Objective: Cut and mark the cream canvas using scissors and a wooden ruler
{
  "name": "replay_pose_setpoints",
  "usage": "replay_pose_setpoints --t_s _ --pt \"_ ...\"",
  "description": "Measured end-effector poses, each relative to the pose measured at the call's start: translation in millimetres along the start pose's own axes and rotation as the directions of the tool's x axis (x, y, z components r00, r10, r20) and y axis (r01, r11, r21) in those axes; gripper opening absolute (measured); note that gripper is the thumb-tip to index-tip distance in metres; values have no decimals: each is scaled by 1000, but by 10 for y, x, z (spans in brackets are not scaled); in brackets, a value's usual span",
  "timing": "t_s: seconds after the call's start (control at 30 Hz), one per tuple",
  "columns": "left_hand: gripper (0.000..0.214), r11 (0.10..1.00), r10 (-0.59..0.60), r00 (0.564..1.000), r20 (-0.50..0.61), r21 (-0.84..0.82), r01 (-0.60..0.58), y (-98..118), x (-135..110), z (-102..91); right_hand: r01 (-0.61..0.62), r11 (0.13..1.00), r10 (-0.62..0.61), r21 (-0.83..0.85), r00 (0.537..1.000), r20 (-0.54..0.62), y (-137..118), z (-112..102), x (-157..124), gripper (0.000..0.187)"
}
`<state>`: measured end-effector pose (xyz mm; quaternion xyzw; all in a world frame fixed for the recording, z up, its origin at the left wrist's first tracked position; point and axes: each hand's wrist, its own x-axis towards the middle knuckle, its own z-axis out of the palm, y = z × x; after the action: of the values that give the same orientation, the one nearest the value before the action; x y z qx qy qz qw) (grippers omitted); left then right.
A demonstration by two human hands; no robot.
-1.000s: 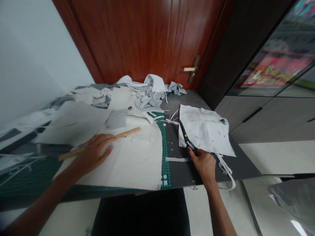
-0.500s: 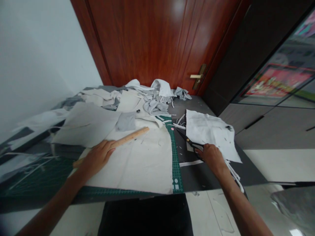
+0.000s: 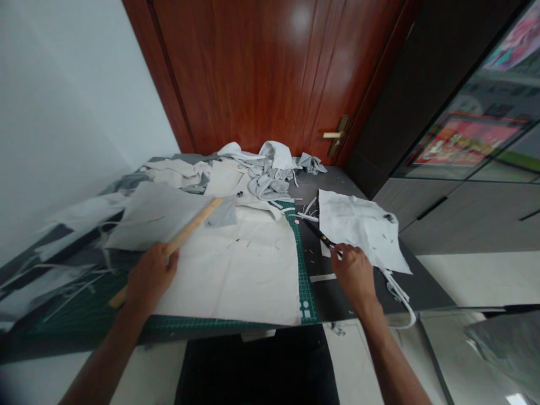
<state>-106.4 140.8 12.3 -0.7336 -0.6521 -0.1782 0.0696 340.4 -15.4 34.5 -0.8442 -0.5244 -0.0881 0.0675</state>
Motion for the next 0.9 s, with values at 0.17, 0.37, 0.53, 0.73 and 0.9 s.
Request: replay_pose_setpoints --t_s 0.17,0.37,0.53,0.73,0.9 --pt "41 979 -25 999 -32 203 31 -71 -131 -73 137 939 -115 315 989 -88 -626 266 -410 34" --pt "38 979 -51 999 -4 199 51 -69 -342 -149 114 978 -125 173 991 55 -914 403 -367 25" --pt "29 978 -164 978 129 147 145 -35 -440 -193 80 981 -84 176 996 15 -754 481 -162 31" --pt "22 981 -175 960 220 117 152 99 -485 -191 22 983 -7 180 997 -83 -463 666 0 31" --pt "19 986 -160 954 255 93 140 247 -515 -194 128 955 -82 268 981 -175 -292 812 25 27"
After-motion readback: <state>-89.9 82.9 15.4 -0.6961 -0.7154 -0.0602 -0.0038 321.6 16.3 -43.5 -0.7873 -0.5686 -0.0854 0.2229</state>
